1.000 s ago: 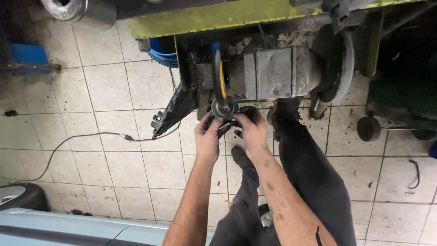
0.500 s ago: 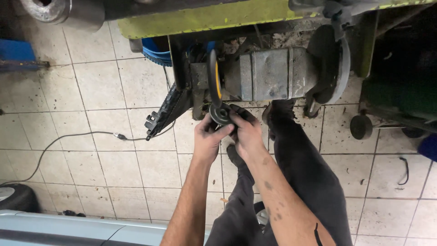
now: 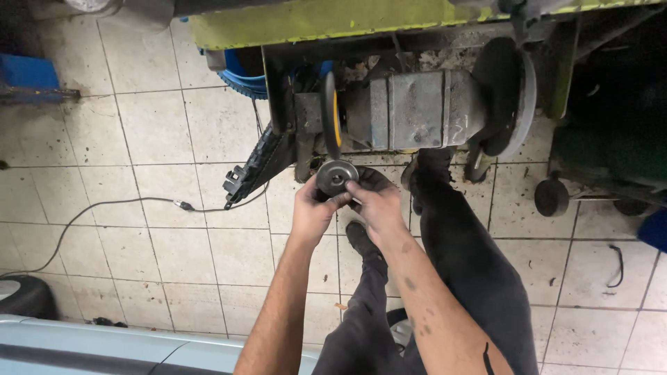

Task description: The person handles a cylindrical metal part and a larger mechanical assembly under a yellow press. They retrieve a pneumatic tool from a blue cabinet and use it to work on the assembly, then place the parts back onto the press platform.

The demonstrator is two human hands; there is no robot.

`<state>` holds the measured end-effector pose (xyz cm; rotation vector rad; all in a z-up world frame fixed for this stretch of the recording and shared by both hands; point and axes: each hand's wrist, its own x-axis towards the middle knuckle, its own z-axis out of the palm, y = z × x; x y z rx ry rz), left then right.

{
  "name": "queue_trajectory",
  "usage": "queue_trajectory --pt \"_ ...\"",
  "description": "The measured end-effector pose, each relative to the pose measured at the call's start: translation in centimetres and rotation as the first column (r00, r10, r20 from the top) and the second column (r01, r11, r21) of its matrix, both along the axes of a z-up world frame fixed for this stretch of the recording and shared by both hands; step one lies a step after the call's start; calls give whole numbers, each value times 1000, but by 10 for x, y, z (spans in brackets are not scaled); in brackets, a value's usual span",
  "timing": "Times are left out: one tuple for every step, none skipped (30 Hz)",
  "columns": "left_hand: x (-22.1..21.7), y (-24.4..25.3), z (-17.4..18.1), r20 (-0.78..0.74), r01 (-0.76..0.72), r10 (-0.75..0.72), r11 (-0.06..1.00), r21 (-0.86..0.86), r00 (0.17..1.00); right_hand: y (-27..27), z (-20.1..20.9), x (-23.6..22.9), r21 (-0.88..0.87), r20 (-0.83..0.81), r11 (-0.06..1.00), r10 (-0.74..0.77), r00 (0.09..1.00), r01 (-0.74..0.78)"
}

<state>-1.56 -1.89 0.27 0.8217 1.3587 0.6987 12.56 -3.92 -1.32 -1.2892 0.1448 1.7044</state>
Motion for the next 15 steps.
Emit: queue_trajectory --pt "-3 -4 -2 -1 -3 3 1000 -1 1000 -1 1 0 -1 -1 1000 3 1000 -3" --pt "-6 -8 -3 10 -27 27 999 22 1000 -2 3 -1 -9 -22 1000 11 1000 -11" --pt "-10 -11 -5 21 -56 55 997 47 998 -2 4 -2 -13 -45 1000 22 999 -23" --pt "-10 -11 1 19 -61 61 997 50 998 -6 -4 -5 -11 -47 1000 28 998 -29" --pt "-9 -12 7 47 -117 115 992 38 992 -11 -11 -7 43 105 996 73 992 -78" --pt "-9 -13 13 74 -171 169 985 26 983 -17 -18 -9 89 256 987 107 961 -134" --pt "-11 -15 8 72 -175 173 984 27 982 -15 -5 -10 90 255 986 111 961 -137" --pt "-13 -17 3 272 -329 371 925 -189 888 -14 7 -10 210 498 937 145 855 -281" --pt "-15 -20 -2 405 -409 572 809 -421 713 -14 20 -10 281 709 853 125 694 -440" --pt "-15 -23 0 405 -413 574 808 -421 712 -16 24 -11 282 708 851 127 695 -443" --pt "-15 -23 1 430 -397 559 820 -412 708 -15 28 -12 228 764 830 171 622 -509" --pt "-14 -24 2 456 -381 544 832 -403 705 -14 32 -13 169 814 806 211 541 -568" --pt "-18 -28 -5 457 -384 543 833 -398 704 -17 29 -13 174 814 803 208 542 -569" --pt "-21 -32 -13 425 -407 555 825 -392 716 -19 27 -14 204 863 773 148 483 -601" --pt "-22 -34 -21 396 -425 564 818 -387 725 -20 25 -12 226 905 741 80 418 -632"
